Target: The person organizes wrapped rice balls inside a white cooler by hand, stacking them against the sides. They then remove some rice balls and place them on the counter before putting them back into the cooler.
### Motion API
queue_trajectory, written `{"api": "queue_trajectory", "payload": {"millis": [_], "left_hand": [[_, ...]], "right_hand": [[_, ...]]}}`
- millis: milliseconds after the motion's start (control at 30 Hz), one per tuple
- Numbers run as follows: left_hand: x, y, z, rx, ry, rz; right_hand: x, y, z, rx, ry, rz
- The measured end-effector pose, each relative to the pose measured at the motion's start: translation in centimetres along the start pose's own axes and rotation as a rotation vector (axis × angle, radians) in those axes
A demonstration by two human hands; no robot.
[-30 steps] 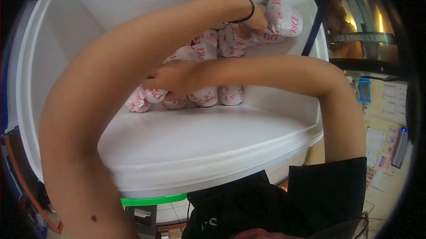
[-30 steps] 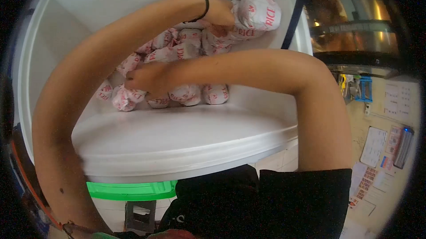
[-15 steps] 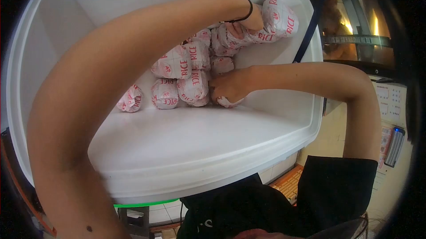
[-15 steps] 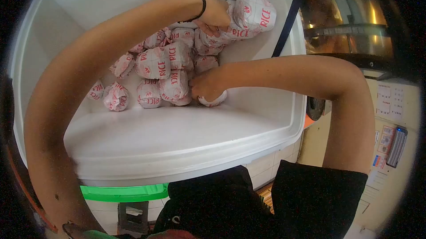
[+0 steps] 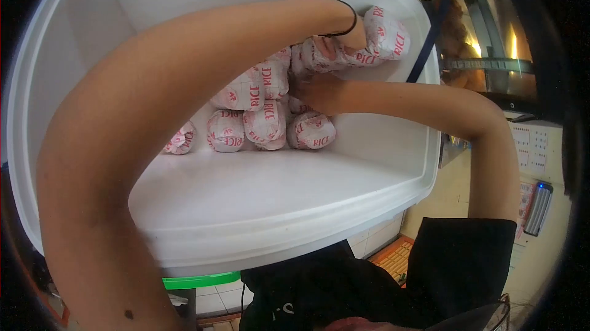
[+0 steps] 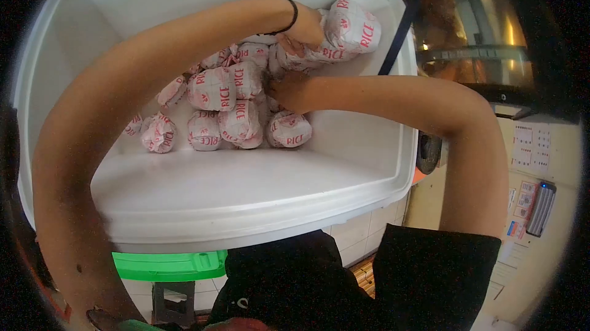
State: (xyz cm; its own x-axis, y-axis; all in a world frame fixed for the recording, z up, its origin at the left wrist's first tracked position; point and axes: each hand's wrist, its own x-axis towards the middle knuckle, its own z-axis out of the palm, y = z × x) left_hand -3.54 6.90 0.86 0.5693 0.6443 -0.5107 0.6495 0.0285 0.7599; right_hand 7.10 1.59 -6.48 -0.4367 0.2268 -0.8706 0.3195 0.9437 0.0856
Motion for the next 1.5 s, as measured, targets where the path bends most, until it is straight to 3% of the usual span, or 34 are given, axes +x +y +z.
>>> {"api": "queue_trajectory", "payload": {"millis": [67, 200, 333, 400, 467, 533, 567, 667, 700, 767, 833, 900, 1000, 1067, 1100, 1133, 1167, 1200, 1233, 1300, 1400, 1500], "left_hand": [[0.6, 0.1, -0.1, -0.020, -0.004, -0.072], [-1.0, 0.4, -0.8, 0.116, -0.095, 0.014], [0.1, -0.3, -0.5, -0.085, -0.044, 0.029], [1.3, -0.8, -0.5, -0.125, -0.093, -0.016], [2.2, -1.2, -0.3, 0.038, -0.022, 0.040], [2.0, -1.3, -0.2, -0.144, -0.103, 0.045], [2.0, -1.3, -0.2, 0.040, -0.035, 0.151], [0.4, -0.7, -0.8, -0.017, -0.063, 0.045], [1.0, -0.8, -0.9, 0.173, -0.008, 0.094], [1.4, -1.3, -0.6, 0.078, 0.022, 0.131], [3.3, -2.3, -0.3, -0.044, 0.056, 0.177], [3.5, -2.4, 0.0, -0.022, 0.037, 0.244], [2.7, -2.2, 0.5, 0.038, 0.005, 0.418], [1.5, -1.2, -0.4, 0.082, 0.003, 0.534], [-1.4, 0.0, 0.7, -0.657, 0.014, 0.296], [-2.2, 0.3, 0.0, -0.652, 0.010, 0.286], [-2.7, 0.1, -0.3, -0.823, -0.136, 0.315], [-3.0, 0.0, -0.5, -0.995, -0.281, 0.342], [-3.2, 0.0, -0.3, -1.000, -0.283, 0.329], [-3.4, 0.6, 0.4, -0.677, -0.115, 0.387], [-2.0, 0.7, 1.0, -0.591, 0.054, 0.292], [-1.3, -0.3, 0.8, -0.617, 0.011, 0.373]], "right_hand": [[0.8, 0.4, 1.6, -0.008, 0.079, 0.004], [3.3, 2.6, 5.0, 0.004, 0.266, -0.087], [2.2, 1.6, 1.7, 0.104, 0.176, -0.023], [1.4, 0.5, 0.3, -0.011, 0.070, -0.001], [1.4, -0.4, 0.1, -0.085, 0.031, 0.022], [0.5, -0.6, -0.4, -0.155, -0.018, 0.049], [-0.2, -0.3, -0.6, -0.155, 0.053, 0.019], [-4.9, 0.3, -2.9, -0.157, 0.194, -0.022], [-7.4, 0.4, -4.2, -0.149, 0.268, -0.032], [-13.9, 0.4, -9.2, 0.173, 0.186, -0.030], [-18.5, 2.6, -10.7, 0.458, 0.239, -0.044], [-21.5, 4.3, -11.7, 0.544, 0.270, 0.180], [-20.5, 9.4, -8.2, 0.385, 0.513, 0.254], [-20.5, 9.1, -9.3, 0.605, 0.474, 0.389], [-20.4, 9.3, -8.8, 0.615, 0.480, 0.386], [-20.1, 9.6, -8.0, 0.407, 0.638, 0.354], [-19.8, 9.6, -7.4, 0.198, 0.787, 0.318], [-19.8, 9.1, -7.0, 0.210, 0.789, 0.313], [-19.8, 8.4, -6.5, 0.226, 0.838, 0.342], [-20.1, 7.1, -5.1, 0.241, 0.938, 0.362], [-20.0, 3.3, -3.2, 0.147, 1.059, 0.371], [-18.4, 1.8, -2.6, -0.012, 1.074, 0.505]]}}
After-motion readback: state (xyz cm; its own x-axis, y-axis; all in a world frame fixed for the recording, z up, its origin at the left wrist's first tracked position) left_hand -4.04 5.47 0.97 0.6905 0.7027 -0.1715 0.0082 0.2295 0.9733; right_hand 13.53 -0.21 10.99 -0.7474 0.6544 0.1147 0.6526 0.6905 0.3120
